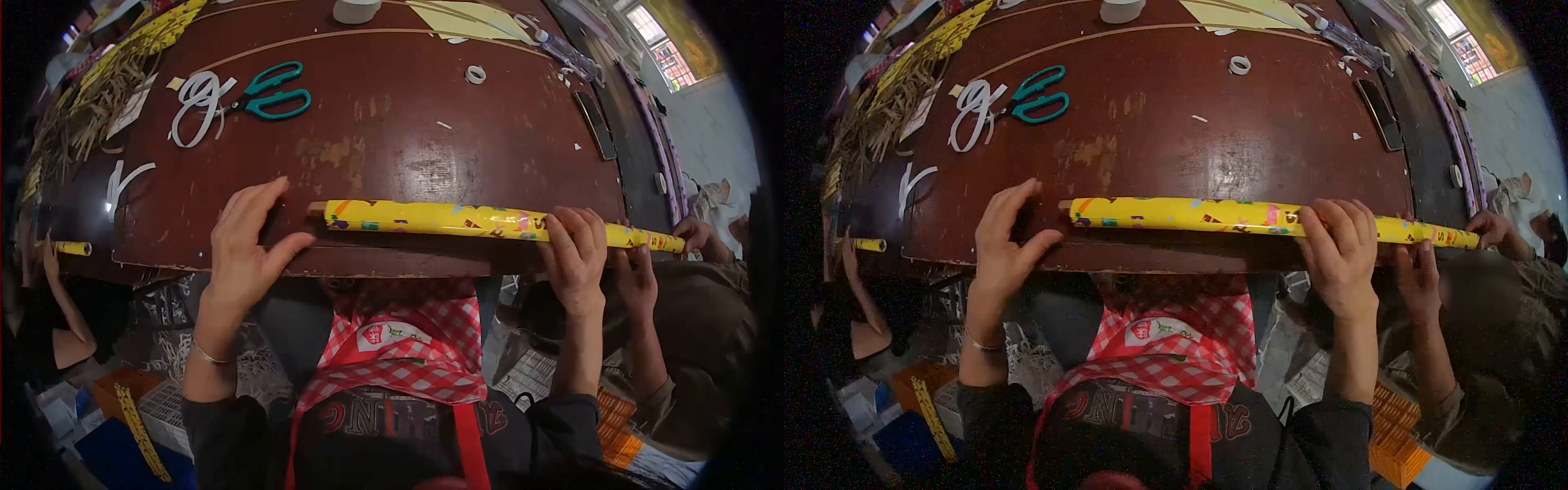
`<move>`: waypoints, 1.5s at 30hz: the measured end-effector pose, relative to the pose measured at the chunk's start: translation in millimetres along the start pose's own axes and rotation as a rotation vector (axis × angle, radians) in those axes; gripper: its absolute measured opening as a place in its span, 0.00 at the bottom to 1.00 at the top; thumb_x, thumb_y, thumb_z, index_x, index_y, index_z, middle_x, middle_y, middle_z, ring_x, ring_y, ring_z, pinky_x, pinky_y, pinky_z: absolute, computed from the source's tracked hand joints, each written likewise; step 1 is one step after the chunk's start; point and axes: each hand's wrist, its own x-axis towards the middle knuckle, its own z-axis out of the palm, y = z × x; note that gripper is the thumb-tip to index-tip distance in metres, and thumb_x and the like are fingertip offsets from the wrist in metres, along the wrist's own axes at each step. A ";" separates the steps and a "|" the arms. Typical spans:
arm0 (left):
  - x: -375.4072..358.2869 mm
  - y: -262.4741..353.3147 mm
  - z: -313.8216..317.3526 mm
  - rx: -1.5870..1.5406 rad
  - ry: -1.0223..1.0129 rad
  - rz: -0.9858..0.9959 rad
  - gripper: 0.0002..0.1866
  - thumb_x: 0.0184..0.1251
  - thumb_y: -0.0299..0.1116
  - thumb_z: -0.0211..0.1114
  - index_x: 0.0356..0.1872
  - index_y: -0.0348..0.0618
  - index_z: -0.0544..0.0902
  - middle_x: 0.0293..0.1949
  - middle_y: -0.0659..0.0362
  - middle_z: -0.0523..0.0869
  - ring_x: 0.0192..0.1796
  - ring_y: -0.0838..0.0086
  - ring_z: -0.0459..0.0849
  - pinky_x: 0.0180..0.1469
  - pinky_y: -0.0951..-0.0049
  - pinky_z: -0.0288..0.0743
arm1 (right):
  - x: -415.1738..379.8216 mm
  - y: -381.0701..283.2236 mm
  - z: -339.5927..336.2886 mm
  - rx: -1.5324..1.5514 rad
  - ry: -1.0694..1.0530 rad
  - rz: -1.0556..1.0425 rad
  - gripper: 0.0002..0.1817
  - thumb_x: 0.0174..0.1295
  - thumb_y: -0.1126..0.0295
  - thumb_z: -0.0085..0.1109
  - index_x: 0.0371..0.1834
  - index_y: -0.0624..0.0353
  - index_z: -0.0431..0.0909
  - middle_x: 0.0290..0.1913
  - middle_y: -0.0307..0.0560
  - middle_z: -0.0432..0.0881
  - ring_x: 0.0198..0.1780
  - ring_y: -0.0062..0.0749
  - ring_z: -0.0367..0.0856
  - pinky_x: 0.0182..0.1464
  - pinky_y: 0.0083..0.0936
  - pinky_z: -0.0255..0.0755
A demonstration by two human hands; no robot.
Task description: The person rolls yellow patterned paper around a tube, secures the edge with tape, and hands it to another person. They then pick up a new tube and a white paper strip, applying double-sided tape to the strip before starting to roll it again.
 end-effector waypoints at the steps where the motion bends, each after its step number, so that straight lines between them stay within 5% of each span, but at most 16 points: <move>1: 4.1 5.4 4.1 -0.038 -0.031 -0.039 0.33 0.44 0.34 0.81 0.56 0.37 0.80 0.50 0.49 0.85 0.53 0.54 0.83 0.56 0.59 0.76 | -3.5 3.0 -2.1 -0.022 0.004 0.006 0.24 0.49 0.73 0.71 0.53 0.59 0.80 0.51 0.51 0.80 0.51 0.50 0.79 0.57 0.51 0.72; 5: 22.3 26.5 34.8 -0.216 -0.160 0.031 0.36 0.48 0.37 0.80 0.61 0.37 0.77 0.52 0.48 0.84 0.55 0.53 0.80 0.59 0.58 0.72 | -14.7 21.4 -20.1 -0.081 -0.036 -0.003 0.23 0.52 0.75 0.69 0.54 0.61 0.79 0.53 0.53 0.80 0.54 0.51 0.79 0.59 0.50 0.71; 7: 30.0 41.6 48.7 -0.316 -0.197 0.060 0.33 0.51 0.30 0.79 0.62 0.37 0.78 0.52 0.50 0.85 0.54 0.61 0.84 0.55 0.63 0.77 | -16.1 26.8 -27.6 -0.110 -0.021 0.013 0.23 0.52 0.75 0.69 0.54 0.62 0.78 0.53 0.54 0.79 0.54 0.52 0.79 0.60 0.50 0.71; 9: 36.2 56.5 59.9 -0.801 -0.252 -0.169 0.26 0.57 0.27 0.76 0.58 0.36 0.80 0.49 0.53 0.86 0.49 0.71 0.84 0.51 0.70 0.78 | -13.2 30.5 -40.2 -0.161 -0.010 0.055 0.25 0.52 0.75 0.69 0.55 0.64 0.77 0.55 0.55 0.78 0.56 0.55 0.77 0.62 0.49 0.69; 10: 35.6 60.9 68.5 -0.857 -0.177 -0.133 0.22 0.61 0.26 0.73 0.57 0.36 0.79 0.48 0.56 0.86 0.46 0.78 0.83 0.48 0.76 0.78 | -9.2 30.4 -45.1 -0.186 -0.015 0.075 0.25 0.52 0.75 0.68 0.56 0.64 0.77 0.55 0.55 0.78 0.57 0.56 0.76 0.62 0.50 0.68; 16: 47.3 101.1 87.7 -1.396 0.013 -0.077 0.18 0.62 0.28 0.74 0.50 0.35 0.80 0.42 0.59 0.86 0.42 0.80 0.82 0.47 0.76 0.77 | 16.4 16.6 -44.7 -0.264 0.057 0.019 0.30 0.52 0.70 0.69 0.61 0.61 0.73 0.59 0.55 0.78 0.60 0.56 0.74 0.64 0.53 0.65; 22: 54.2 123.5 91.9 -1.491 0.129 -0.059 0.17 0.62 0.29 0.75 0.48 0.35 0.79 0.41 0.57 0.87 0.42 0.81 0.83 0.46 0.76 0.78 | 48.2 -0.9 -58.3 -0.350 0.036 -0.031 0.28 0.52 0.66 0.70 0.57 0.58 0.75 0.51 0.50 0.81 0.53 0.51 0.79 0.62 0.50 0.66; 31: 52.3 135.3 99.3 -1.546 0.075 -0.082 0.17 0.64 0.32 0.74 0.47 0.36 0.78 0.36 0.63 0.84 0.41 0.83 0.80 0.43 0.78 0.76 | 67.8 -0.9 -88.5 -0.371 -0.005 -0.059 0.28 0.41 0.67 0.77 0.47 0.60 0.77 0.36 0.50 0.80 0.37 0.49 0.79 0.42 0.42 0.70; 32: 51.0 133.5 99.7 -1.541 0.068 -0.066 0.17 0.64 0.32 0.74 0.47 0.36 0.78 0.36 0.63 0.84 0.41 0.83 0.80 0.43 0.78 0.76 | 70.7 -3.8 -93.1 -0.401 -0.021 -0.051 0.27 0.41 0.68 0.76 0.46 0.60 0.77 0.36 0.50 0.81 0.37 0.49 0.80 0.44 0.42 0.71; 34: 47.3 127.6 99.5 -2.052 -0.148 -0.064 0.18 0.72 0.28 0.65 0.59 0.39 0.76 0.43 0.59 0.84 0.45 0.80 0.79 0.51 0.76 0.75 | 70.6 -4.0 -99.8 -0.445 -0.009 -0.060 0.27 0.42 0.65 0.75 0.47 0.57 0.78 0.38 0.47 0.81 0.40 0.47 0.80 0.49 0.44 0.70; 35: 46.5 121.8 100.6 -1.993 -0.170 -0.014 0.17 0.79 0.33 0.56 0.63 0.38 0.74 0.45 0.56 0.84 0.46 0.75 0.82 0.51 0.72 0.77 | 69.6 -4.0 -103.4 -0.465 0.011 -0.080 0.27 0.43 0.62 0.75 0.49 0.55 0.79 0.40 0.44 0.82 0.43 0.44 0.79 0.53 0.46 0.68; 37: 53.3 115.6 88.8 -1.958 -0.357 -0.221 0.19 0.81 0.36 0.52 0.64 0.36 0.74 0.45 0.58 0.86 0.43 0.79 0.83 0.49 0.79 0.75 | 68.8 -19.0 -107.6 -0.508 0.035 -0.014 0.28 0.46 0.60 0.73 0.53 0.54 0.79 0.48 0.42 0.82 0.53 0.43 0.79 0.65 0.53 0.59; 38: 55.7 113.1 97.5 -1.947 -0.313 -0.134 0.19 0.81 0.36 0.50 0.63 0.35 0.75 0.49 0.54 0.87 0.43 0.76 0.85 0.51 0.76 0.77 | 68.0 -24.8 -109.1 -0.534 0.043 0.014 0.29 0.47 0.59 0.73 0.54 0.54 0.79 0.51 0.42 0.81 0.55 0.42 0.79 0.67 0.55 0.56; 41: 65.4 116.4 93.4 -1.889 -0.305 -0.123 0.17 0.79 0.32 0.54 0.60 0.34 0.79 0.47 0.57 0.87 0.44 0.77 0.84 0.50 0.76 0.79 | 59.4 -43.2 -106.5 -0.481 0.056 0.007 0.33 0.44 0.60 0.76 0.57 0.56 0.78 0.59 0.46 0.80 0.64 0.48 0.75 0.74 0.60 0.46; 45: 66.7 124.2 94.2 -1.767 -0.320 -0.126 0.16 0.77 0.32 0.58 0.58 0.33 0.81 0.49 0.57 0.87 0.49 0.76 0.84 0.53 0.75 0.79 | 45.1 -72.3 -87.4 -0.126 0.158 -0.242 0.21 0.54 0.61 0.73 0.49 0.58 0.81 0.55 0.53 0.83 0.58 0.50 0.81 0.66 0.55 0.66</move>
